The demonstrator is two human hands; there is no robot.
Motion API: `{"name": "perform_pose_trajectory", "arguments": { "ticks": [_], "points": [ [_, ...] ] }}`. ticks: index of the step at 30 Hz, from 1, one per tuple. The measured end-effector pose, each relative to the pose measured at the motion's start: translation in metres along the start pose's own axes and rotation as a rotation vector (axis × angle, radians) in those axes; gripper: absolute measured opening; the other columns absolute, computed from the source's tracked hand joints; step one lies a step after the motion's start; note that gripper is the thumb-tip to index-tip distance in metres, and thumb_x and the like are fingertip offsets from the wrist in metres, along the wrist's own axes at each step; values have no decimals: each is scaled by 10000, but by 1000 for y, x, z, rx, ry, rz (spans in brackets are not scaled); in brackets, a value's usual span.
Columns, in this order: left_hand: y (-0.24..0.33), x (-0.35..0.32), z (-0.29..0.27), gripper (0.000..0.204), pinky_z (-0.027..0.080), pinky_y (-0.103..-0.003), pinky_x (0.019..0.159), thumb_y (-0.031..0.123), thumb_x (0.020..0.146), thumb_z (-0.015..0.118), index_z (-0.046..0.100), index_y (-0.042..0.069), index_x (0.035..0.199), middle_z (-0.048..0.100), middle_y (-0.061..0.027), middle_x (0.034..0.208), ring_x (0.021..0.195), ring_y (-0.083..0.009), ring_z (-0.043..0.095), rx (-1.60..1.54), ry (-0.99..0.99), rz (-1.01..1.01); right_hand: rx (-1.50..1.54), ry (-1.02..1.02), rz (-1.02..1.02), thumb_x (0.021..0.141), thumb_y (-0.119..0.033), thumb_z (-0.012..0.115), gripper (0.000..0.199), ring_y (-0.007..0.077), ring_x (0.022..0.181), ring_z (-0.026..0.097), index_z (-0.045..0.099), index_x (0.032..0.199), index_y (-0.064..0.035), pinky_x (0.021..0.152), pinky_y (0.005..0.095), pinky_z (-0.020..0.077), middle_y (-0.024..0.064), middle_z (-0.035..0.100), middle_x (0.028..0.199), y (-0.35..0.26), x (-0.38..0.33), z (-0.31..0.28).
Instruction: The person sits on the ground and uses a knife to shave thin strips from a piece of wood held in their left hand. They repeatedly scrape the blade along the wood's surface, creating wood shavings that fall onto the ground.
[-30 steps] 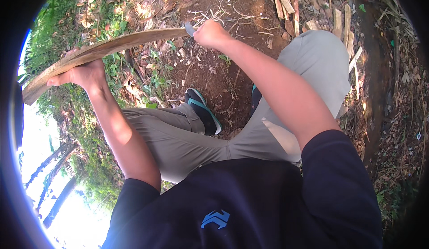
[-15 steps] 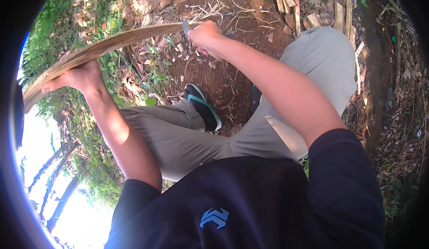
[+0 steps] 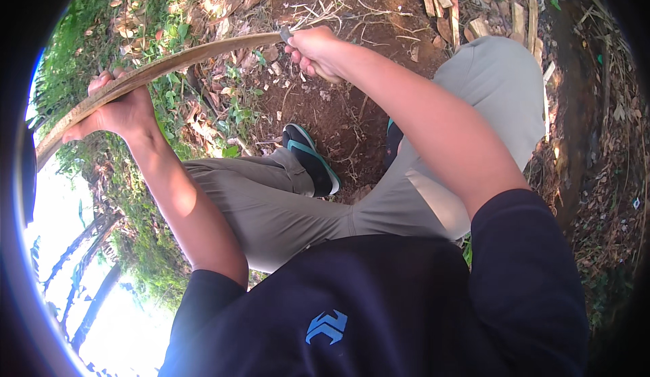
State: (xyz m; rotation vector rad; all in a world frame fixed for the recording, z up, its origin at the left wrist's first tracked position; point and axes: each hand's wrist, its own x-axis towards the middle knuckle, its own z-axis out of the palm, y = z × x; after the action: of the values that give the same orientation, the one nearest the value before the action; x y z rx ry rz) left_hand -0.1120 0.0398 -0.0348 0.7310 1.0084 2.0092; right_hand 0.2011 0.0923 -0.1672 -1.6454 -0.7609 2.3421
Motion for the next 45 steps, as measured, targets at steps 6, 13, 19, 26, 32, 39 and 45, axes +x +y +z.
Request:
{"name": "perform_pose_trajectory", "arguments": {
  "ticks": [6, 13, 19, 26, 32, 39, 45],
  "points": [
    [-10, -5, 11, 1113, 449, -322, 603, 1022, 438, 294, 668, 15, 731, 596, -57, 631, 592, -240, 567, -179, -393, -64, -198, 24, -28, 1009, -232, 467, 242, 33, 443, 358, 595, 1008, -27, 372, 224, 307, -30, 488, 683, -8, 0, -4],
    [-12, -7, 19, 1119, 447, -327, 613, 1015, 334, 327, 693, 29, 716, 610, -37, 626, 569, -206, 555, -14, -4, 43, -362, 122, -184, 967, -201, 526, 245, 69, 448, 420, 676, 959, -8, 368, 253, 316, 1, 518, 631, -18, -17, 9],
    [-9, -2, 9, 1160, 441, -316, 565, 1039, 444, 164, 655, 18, 692, 544, -59, 597, 563, -216, 507, -112, -327, -27, -555, 182, -149, 913, -196, 576, 216, 86, 432, 429, 689, 949, -16, 362, 277, 309, 13, 529, 627, -15, 0, -13],
    [-14, -10, 19, 1158, 406, -288, 430, 1015, 572, 80, 618, -5, 668, 490, -50, 489, 464, -215, 500, -23, -64, 108, -579, 156, -124, 913, -217, 572, 226, 96, 434, 428, 698, 898, -30, 376, 279, 312, 18, 517, 599, -12, -5, -11],
    [-12, -8, 1, 1068, 383, -295, 411, 934, 722, 41, 580, 17, 621, 487, -61, 478, 483, -215, 523, -12, 9, 129, -541, 91, -130, 872, -155, 549, 199, 99, 389, 427, 665, 809, -6, 346, 287, 319, 29, 530, 561, -7, -7, -13],
    [-17, 9, -20, 1007, 410, -320, 510, 936, 699, 267, 648, 3, 720, 578, -66, 566, 517, -217, 552, -150, -376, 99, -453, 38, -189, 884, -162, 551, 196, 98, 396, 429, 666, 829, -14, 350, 291, 314, 27, 533, 570, 5, 11, -21],
    [-17, 6, -24, 861, 425, -321, 528, 801, 759, 387, 668, -12, 770, 611, -73, 600, 547, -225, 570, -162, -366, 138, -450, 117, -119, 933, -203, 538, 218, 88, 408, 424, 659, 867, -34, 364, 275, 317, 8, 526, 590, 14, 2, -7]
  ]
}}
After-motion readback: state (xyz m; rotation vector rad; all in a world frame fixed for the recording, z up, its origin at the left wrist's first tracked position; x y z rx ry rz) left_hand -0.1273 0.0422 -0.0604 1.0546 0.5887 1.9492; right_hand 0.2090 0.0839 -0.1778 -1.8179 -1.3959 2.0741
